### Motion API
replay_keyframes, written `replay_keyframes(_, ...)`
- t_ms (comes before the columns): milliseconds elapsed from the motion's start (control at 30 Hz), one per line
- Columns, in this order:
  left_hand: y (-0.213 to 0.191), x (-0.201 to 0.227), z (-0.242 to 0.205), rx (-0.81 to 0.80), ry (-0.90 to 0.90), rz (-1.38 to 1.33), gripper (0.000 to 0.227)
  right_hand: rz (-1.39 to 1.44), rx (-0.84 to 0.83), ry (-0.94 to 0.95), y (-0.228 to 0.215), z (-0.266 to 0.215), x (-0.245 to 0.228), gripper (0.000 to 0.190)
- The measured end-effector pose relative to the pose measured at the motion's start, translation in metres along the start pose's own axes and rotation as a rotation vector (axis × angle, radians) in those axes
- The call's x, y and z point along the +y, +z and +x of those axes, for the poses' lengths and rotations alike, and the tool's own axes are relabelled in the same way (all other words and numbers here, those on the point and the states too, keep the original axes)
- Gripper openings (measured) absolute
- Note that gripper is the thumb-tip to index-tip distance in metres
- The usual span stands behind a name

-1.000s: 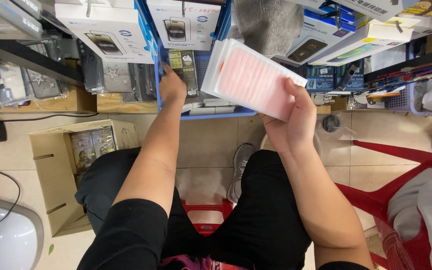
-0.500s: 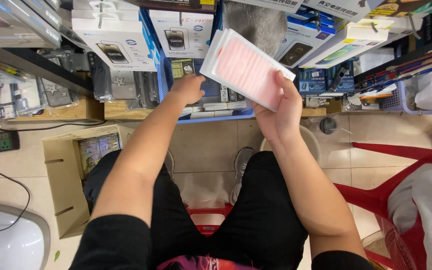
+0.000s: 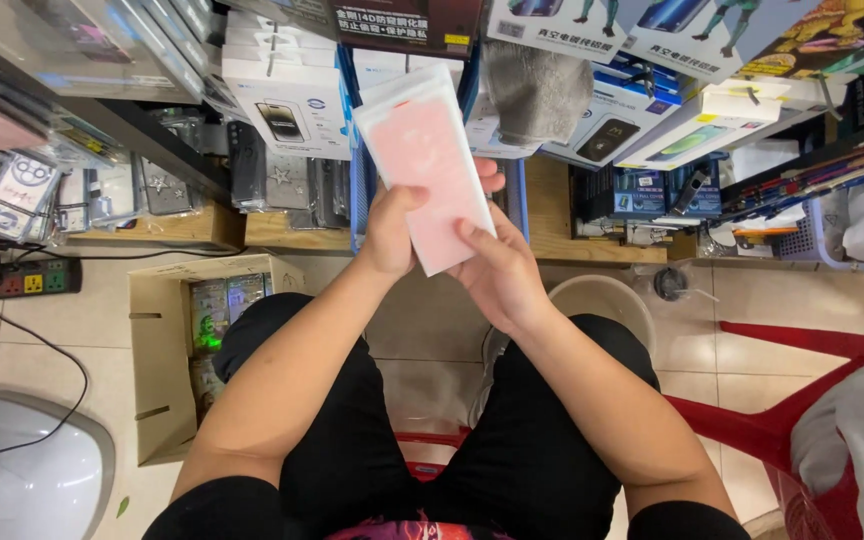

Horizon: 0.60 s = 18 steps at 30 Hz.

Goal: The person is removing phone screen protectors from their packaging, wiping them with a microfiber cloth, and inspecting them for defects.

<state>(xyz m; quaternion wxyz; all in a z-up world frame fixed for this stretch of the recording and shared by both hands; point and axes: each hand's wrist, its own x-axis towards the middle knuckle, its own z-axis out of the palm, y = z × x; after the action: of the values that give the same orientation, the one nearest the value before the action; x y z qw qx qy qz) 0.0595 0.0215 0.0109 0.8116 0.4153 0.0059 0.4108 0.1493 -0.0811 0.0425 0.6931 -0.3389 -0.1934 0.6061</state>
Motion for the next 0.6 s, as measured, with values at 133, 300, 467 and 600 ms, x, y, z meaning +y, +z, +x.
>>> replay_keyframes(133, 0.027, 0.038, -0.014, 0.120, -0.086, 0.208, 0.048, -0.384, -0.067, -0.020, -0.013, -0.001, 0.004, 0.024)
replay_keyframes(300, -0.010, 0.025, -0.019, 0.155, -0.058, 0.381, 0.025, -0.388, -0.088, 0.053, -0.011, -0.001, 0.005, 0.020)
replay_keyframes(467, 0.008, 0.037, -0.022, 0.160, -0.106, 0.132, 0.028, -0.319, -0.096, 0.042, -0.004, -0.005, 0.002, 0.022)
replay_keyframes(600, 0.017, 0.046, -0.029, 0.206, -0.101, 0.334, 0.022, -0.305, -0.114, 0.018, 0.003, -0.006, -0.003, 0.026)
